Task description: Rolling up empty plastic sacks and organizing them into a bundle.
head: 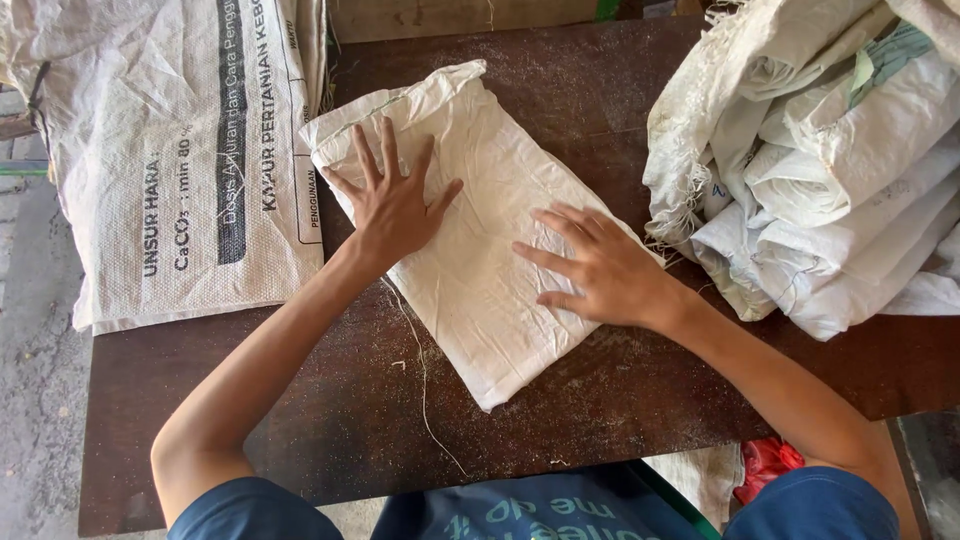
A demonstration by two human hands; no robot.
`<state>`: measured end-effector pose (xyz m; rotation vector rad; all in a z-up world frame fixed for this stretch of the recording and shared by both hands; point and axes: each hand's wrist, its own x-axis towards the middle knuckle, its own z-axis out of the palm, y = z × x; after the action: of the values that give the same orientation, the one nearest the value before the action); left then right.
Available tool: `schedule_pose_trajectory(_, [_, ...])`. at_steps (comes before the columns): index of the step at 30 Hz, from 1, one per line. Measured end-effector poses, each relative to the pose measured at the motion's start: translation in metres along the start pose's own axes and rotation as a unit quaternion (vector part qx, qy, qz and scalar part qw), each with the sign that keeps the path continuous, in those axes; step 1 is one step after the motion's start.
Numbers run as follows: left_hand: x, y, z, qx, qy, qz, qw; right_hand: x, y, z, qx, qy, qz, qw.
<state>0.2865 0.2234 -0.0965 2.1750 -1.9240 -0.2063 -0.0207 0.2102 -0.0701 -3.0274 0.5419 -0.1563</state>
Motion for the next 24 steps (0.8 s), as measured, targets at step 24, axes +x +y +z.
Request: schedule_pose_trajectory(24, [0.055, -0.005, 0.005, 0.015, -0.031, 0.169, 0.985, 0.023, -0.037, -0.004, 0.050, -0.138, 0.194, 0.970])
